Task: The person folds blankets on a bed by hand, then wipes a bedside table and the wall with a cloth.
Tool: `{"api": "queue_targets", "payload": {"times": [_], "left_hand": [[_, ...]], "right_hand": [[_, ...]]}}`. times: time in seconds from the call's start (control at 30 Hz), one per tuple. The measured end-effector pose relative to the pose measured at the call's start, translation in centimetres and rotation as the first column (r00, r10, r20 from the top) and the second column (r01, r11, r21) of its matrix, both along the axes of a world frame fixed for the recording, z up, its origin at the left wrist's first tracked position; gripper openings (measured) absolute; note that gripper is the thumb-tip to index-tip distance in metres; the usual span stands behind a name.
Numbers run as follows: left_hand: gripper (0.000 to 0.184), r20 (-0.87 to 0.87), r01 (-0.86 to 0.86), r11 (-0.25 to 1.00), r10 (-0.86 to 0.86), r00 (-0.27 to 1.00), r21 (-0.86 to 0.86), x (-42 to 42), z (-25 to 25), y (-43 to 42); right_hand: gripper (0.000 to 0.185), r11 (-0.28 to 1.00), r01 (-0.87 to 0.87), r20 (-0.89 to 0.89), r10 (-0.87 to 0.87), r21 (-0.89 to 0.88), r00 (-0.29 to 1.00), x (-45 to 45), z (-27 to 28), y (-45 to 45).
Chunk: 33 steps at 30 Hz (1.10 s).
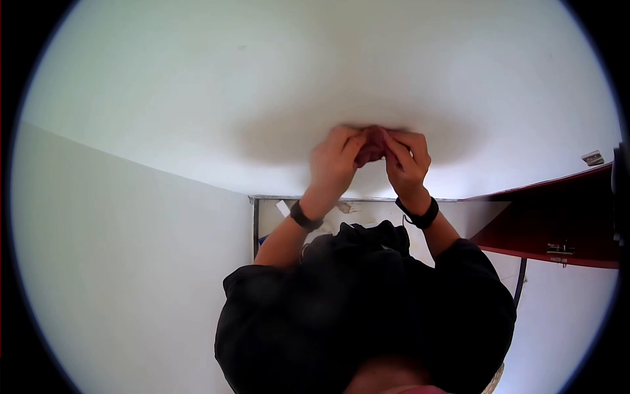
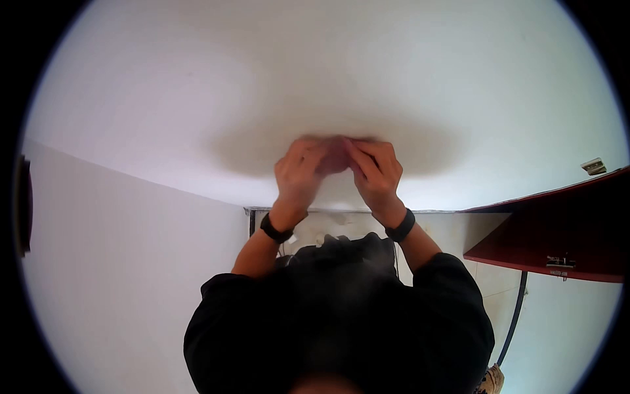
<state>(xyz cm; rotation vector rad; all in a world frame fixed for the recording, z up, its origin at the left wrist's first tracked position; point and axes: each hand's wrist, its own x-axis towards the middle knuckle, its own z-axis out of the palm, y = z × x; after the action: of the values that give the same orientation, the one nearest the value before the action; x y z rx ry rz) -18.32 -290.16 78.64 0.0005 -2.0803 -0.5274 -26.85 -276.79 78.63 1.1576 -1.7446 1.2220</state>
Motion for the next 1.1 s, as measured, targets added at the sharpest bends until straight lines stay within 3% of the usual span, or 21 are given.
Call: {"api": "queue_targets", "payload": {"times": [0.13,0.27,0.3,0.43,0.5,0.57,0.67,0.7,0.87,1.1], "left_hand": [[0.037,-0.225,-0.04,0.998,0.027,0.974,-0.054,-1.1,8.8,-1.5],[0.039,-0.541,-0.025,0.993,-0.041,0.84,-0.114,-4.6,16.6,-1.7],[0.037,-0.49,-0.039,0.989,-0.035,0.871,-0.139,-4.0,17.6,-1.3],[0.036,-0.369,-0.043,0.995,0.008,0.93,-0.087,-0.2,11.5,-1.5],[0.03,-0.28,0.016,1.0,-0.021,0.96,-0.021,0.5,7.0,-2.0],[0.028,-0.086,0.036,0.998,-0.031,0.996,0.057,2.0,2.2,-2.9],[0.028,0.095,0.032,0.994,-0.042,0.995,0.104,3.4,-4.7,-5.0],[0.028,0.157,0.021,0.993,-0.039,0.987,0.117,4.0,-4.9,-5.6],[0.029,0.056,-0.034,0.988,0.026,0.998,0.149,2.9,-3.2,-4.0],[0.033,-0.195,-0.048,0.997,0.058,0.979,0.052,2.0,5.3,-5.0]], "right_hand": [[0.035,0.99,0.023,-0.178,-0.049,-0.142,0.983,-1.5,7.7,-2.3],[0.042,0.956,0.051,-0.23,-0.121,-0.288,0.966,-2.9,16.0,-2.7],[0.047,0.962,0.103,-0.236,-0.165,-0.254,0.958,-3.1,16.2,-2.3],[0.039,0.987,0.074,-0.299,-0.115,-0.144,0.947,-0.1,10.9,-2.0],[0.036,0.997,0.071,-0.223,-0.076,-0.029,0.972,0.8,6.7,-2.0],[0.033,0.997,0.061,-0.119,-0.054,0.057,0.991,1.6,1.7,-2.4],[0.039,0.982,0.025,-0.032,-0.019,0.187,0.999,2.8,-4.6,-4.1],[0.04,0.977,0.006,-0.033,0.001,0.215,0.999,3.1,-5.3,-4.9],[0.035,0.981,-0.028,-0.116,0.051,0.194,0.992,1.6,-4.2,-4.2],[0.039,0.998,-0.052,-0.245,0.044,-0.028,0.969,1.1,5.2,-5.6]]}}
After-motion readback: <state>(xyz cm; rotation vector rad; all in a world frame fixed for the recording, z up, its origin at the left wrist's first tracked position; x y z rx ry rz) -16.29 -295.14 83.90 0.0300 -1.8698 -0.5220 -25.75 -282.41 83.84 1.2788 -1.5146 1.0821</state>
